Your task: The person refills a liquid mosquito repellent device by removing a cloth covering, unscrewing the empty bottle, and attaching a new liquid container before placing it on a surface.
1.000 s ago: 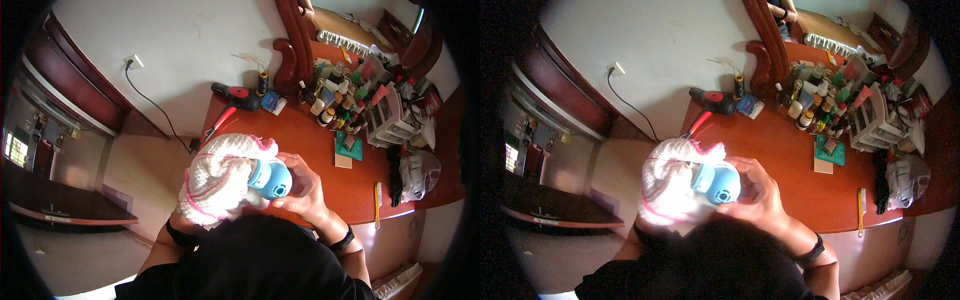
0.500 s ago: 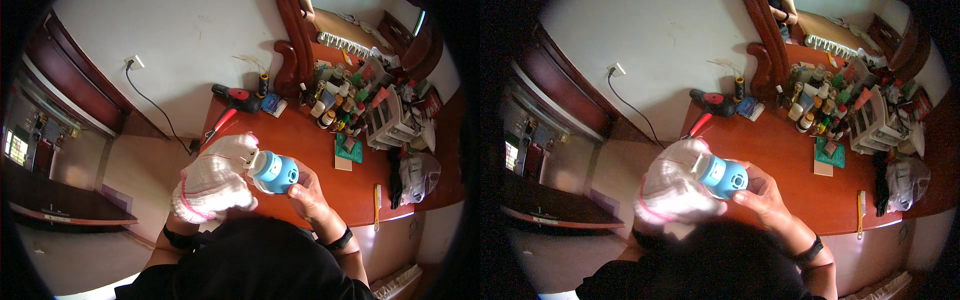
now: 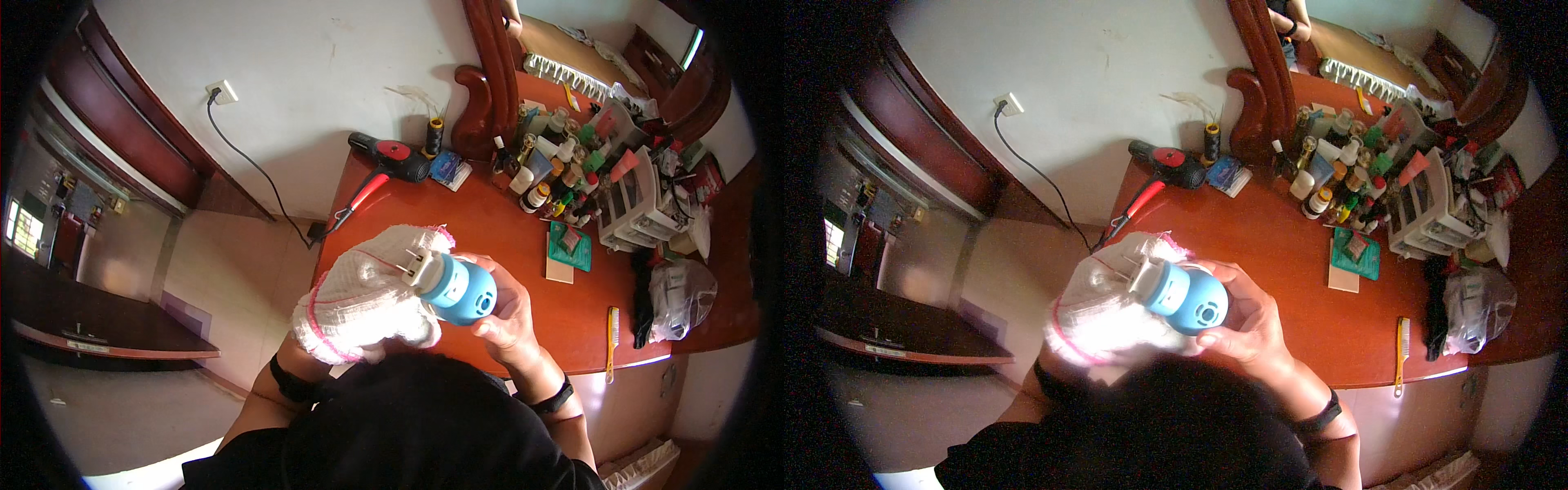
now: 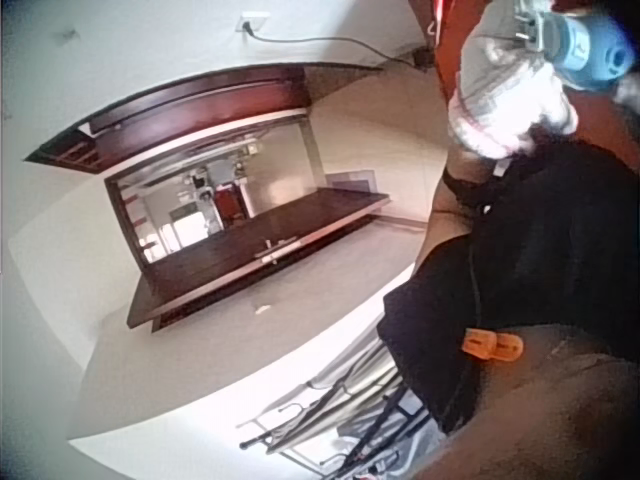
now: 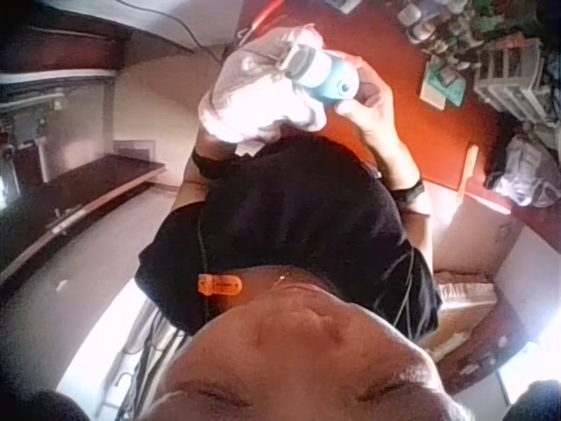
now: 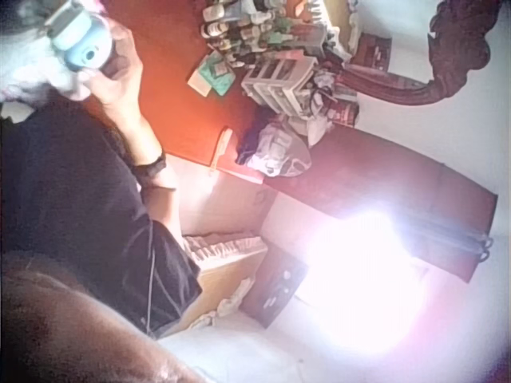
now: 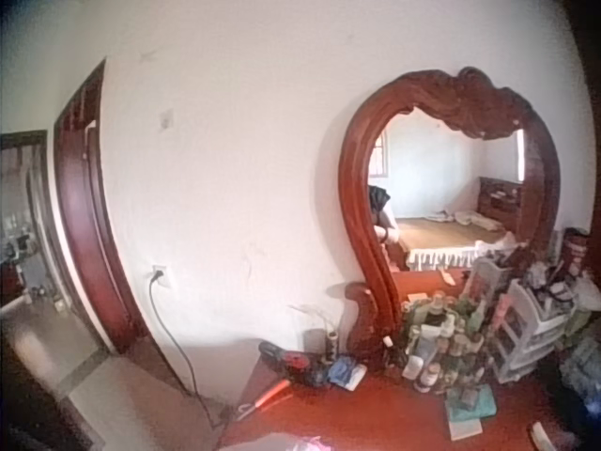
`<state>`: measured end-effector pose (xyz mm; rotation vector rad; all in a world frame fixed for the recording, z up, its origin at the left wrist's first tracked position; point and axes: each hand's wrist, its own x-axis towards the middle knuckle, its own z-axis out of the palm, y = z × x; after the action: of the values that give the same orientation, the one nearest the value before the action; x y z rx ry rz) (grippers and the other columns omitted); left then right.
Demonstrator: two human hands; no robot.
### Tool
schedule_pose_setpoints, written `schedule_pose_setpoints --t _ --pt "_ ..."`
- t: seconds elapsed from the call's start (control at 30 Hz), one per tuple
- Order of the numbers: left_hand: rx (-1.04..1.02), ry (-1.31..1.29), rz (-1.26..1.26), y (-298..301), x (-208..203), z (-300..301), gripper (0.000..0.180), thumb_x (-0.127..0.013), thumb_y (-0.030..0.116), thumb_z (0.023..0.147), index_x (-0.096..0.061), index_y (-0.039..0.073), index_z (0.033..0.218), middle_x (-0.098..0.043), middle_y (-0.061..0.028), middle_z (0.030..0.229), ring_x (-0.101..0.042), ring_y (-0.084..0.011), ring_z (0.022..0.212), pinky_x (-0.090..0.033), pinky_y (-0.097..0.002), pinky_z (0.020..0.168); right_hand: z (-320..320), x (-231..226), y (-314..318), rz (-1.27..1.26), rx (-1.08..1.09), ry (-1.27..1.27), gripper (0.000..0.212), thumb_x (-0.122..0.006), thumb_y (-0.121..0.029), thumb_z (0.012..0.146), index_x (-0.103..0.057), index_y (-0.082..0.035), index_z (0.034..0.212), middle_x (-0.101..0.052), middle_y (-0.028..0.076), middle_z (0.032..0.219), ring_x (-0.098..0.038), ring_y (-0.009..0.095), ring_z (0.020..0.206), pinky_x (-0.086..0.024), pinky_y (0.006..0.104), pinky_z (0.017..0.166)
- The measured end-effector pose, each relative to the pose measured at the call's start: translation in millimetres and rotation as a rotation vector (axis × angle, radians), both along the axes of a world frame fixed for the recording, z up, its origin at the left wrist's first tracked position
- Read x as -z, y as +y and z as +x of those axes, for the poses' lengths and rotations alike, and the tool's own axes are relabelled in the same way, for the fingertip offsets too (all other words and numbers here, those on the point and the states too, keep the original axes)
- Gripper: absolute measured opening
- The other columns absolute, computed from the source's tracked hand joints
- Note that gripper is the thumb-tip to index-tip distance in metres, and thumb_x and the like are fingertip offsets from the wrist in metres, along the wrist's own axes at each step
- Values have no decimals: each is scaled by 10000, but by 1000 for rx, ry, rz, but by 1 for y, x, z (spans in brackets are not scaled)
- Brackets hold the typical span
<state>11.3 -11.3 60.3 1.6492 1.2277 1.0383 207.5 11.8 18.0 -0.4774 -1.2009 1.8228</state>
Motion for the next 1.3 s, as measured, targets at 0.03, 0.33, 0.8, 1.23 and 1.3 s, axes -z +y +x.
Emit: schedule_pose_setpoints --t 0.03,0.33,0.8,1.23,1.3 --pt "-2 -1 1 0 4 -1 652 -942 62 506 -604 40 1063 -669 -86 1015 -642 -160 928 -540 -324 795 0 0 0 1 -2 -1 815 -869 -292 697 -478 35 1332 -498 128 1342 -487 234 1250 -346 373 1086" --pt "104 -522 -542 1 25 -26 618 -811 126 613 -597 49 1189 -631 -111 1115 -619 -286 1015 -503 -370 901 1 4 2 -237 -130 -47 984 -859 -539 628 -474 35 1329 -592 108 1244 -569 225 1154 -430 381 1014" --pt "57 -74 100 -14 -3 -44 455 -807 143 711 -643 51 1126 -659 -111 1065 -640 -248 997 -518 -353 859 5 19 1 -358 -272 22 986 -842 -537 643 -472 55 1340 -598 149 1259 -580 256 1160 -417 419 1046" --pt "130 -163 -18 1 -3 -33 427 -763 113 680 -653 32 1084 -623 -137 1120 -616 -263 975 -513 -341 838 4 13 6 -48 -64 -19 828 -873 -291 678 -477 18 1335 -523 138 1351 -528 249 1220 -384 398 1070" --pt "96 189 323 3 -4 -35 460 -808 86 574 -691 28 1015 -620 -164 1152 -597 -297 1064 -498 -358 889 2 7 8 184 38 -190 845 -885 -257 678 -444 23 1343 -492 120 1353 -508 250 1240 -419 377 1042"
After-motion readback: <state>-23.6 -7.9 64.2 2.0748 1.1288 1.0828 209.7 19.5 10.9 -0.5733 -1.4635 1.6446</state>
